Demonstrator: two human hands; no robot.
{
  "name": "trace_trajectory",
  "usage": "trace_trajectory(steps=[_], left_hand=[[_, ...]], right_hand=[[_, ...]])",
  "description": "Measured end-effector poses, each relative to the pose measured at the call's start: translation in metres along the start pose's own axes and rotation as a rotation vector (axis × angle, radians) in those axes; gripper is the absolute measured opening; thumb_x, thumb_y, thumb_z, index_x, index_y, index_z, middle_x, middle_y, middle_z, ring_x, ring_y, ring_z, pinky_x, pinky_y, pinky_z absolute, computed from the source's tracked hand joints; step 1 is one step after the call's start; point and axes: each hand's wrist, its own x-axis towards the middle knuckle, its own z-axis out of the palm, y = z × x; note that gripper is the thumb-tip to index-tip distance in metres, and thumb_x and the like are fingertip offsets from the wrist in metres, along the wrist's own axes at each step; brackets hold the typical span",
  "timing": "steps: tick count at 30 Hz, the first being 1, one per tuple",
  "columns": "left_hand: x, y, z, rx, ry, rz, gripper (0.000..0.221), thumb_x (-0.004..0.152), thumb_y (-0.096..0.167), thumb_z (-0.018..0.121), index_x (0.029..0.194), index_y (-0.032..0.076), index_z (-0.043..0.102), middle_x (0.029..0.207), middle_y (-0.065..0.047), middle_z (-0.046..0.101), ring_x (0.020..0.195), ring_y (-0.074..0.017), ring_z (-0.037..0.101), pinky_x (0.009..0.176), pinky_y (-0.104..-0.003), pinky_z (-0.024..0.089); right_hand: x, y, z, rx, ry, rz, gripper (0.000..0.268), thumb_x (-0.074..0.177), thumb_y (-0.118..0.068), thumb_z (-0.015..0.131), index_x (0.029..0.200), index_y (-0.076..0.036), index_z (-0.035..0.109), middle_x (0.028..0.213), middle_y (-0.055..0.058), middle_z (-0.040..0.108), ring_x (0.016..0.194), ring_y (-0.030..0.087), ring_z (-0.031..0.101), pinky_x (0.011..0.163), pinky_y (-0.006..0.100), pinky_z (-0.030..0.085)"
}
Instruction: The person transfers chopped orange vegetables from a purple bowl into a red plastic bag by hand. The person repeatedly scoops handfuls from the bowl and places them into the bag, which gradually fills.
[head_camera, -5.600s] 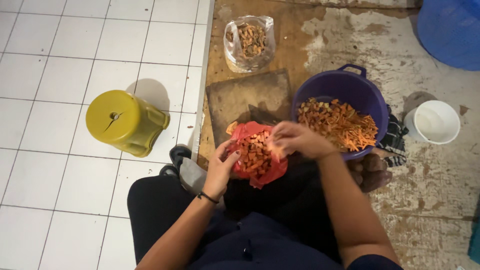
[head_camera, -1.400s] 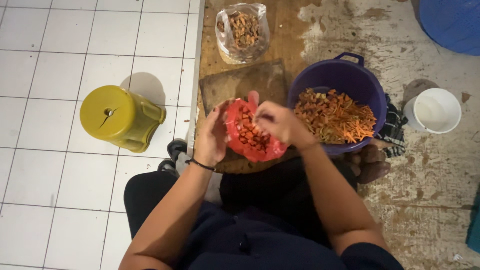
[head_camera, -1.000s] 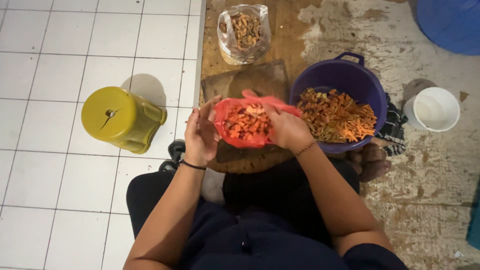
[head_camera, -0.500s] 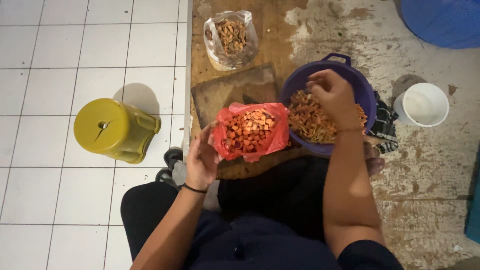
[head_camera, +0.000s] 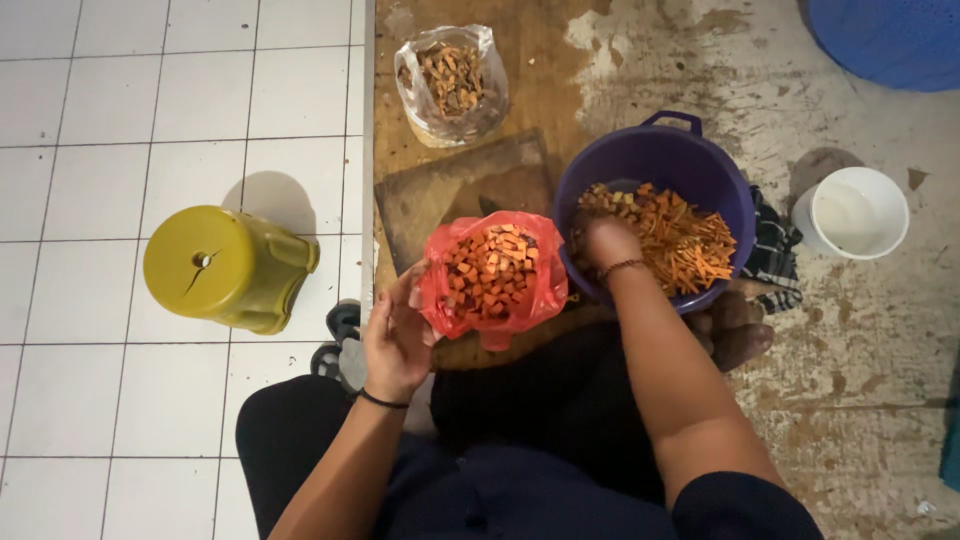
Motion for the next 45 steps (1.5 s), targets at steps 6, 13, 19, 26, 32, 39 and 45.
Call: trace_trajectory(steps=[6, 13, 19, 26, 32, 39, 45], left_hand=[[-0.001, -0.002, -0.001, 0.01, 0.025, -0.001, 0.063, 0.105, 0.048, 0.044, 0.151, 0.004, 0.046, 0.158, -0.01, 0.045, 0.135, -0.024, 0.052, 0.099, -0.039, 0.051], [-0.004, -0.001, -0.005, 0.005, 0.038, -0.007, 0.062, 0.106, 0.047, 0.042, 0.15, 0.005, 0.046, 0.157, -0.009, 0.045, 0.137, -0.0228, 0.051, 0.099, -0.04, 0.052], [-0.004, -0.002, 0.0, -0.025, 0.012, -0.002, 0.064, 0.105, 0.047, 0.046, 0.152, 0.004, 0.045, 0.156, -0.009, 0.047, 0.132, -0.0237, 0.054, 0.097, -0.04, 0.053], [-0.006, -0.001, 0.004, -0.022, 0.041, -0.016, 0.063, 0.103, 0.047, 0.049, 0.149, 0.004, 0.046, 0.15, -0.01, 0.052, 0.12, -0.0226, 0.062, 0.092, -0.039, 0.055], [-0.007, -0.002, -0.005, -0.039, 0.036, -0.026, 0.066, 0.105, 0.05, 0.05, 0.152, 0.004, 0.047, 0.152, -0.009, 0.05, 0.119, -0.0215, 0.06, 0.088, -0.037, 0.055], [-0.003, -0.002, -0.001, -0.032, 0.021, -0.015, 0.064, 0.103, 0.049, 0.047, 0.15, 0.005, 0.046, 0.157, -0.009, 0.044, 0.127, -0.0269, 0.056, 0.094, -0.043, 0.054], [-0.003, 0.0, -0.001, -0.03, 0.058, -0.012, 0.063, 0.102, 0.048, 0.045, 0.148, 0.005, 0.045, 0.155, -0.008, 0.044, 0.137, -0.022, 0.053, 0.098, -0.044, 0.055]], right_hand=[[-0.005, -0.009, -0.006, 0.17, -0.121, 0.12, 0.042, 0.079, -0.022, 0.08, 0.118, -0.012, 0.07, 0.109, 0.018, 0.075, 0.1, 0.036, 0.075, 0.085, 0.048, 0.058], [0.001, 0.04, 0.004, 0.547, 0.155, -0.189, 0.02, 0.087, -0.014, 0.074, 0.105, -0.01, 0.082, 0.099, 0.005, 0.079, 0.091, 0.017, 0.074, 0.081, 0.036, 0.057], [-0.053, 0.001, -0.069, 1.196, 0.087, -0.098, 0.025, 0.091, -0.011, 0.064, 0.114, -0.004, 0.07, 0.095, 0.0, 0.075, 0.084, 0.011, 0.071, 0.073, 0.028, 0.058], [-0.138, -0.136, -0.115, 0.649, -0.053, -0.607, 0.024, 0.089, -0.013, 0.072, 0.112, -0.005, 0.074, 0.095, 0.008, 0.077, 0.081, 0.014, 0.073, 0.072, 0.029, 0.058], [-0.11, -0.098, -0.121, 0.556, 0.366, -0.462, 0.019, 0.093, -0.01, 0.069, 0.109, -0.005, 0.076, 0.1, 0.014, 0.077, 0.086, 0.02, 0.075, 0.077, 0.032, 0.058], [-0.007, 0.01, -0.035, 0.109, 0.19, -0.135, 0.026, 0.087, -0.012, 0.066, 0.111, -0.004, 0.073, 0.101, 0.022, 0.074, 0.092, 0.035, 0.073, 0.081, 0.046, 0.058], [0.042, 0.028, 0.043, -0.095, 0.193, -0.118, 0.028, 0.091, -0.014, 0.062, 0.116, -0.003, 0.068, 0.111, 0.026, 0.071, 0.099, 0.044, 0.07, 0.084, 0.053, 0.056]])
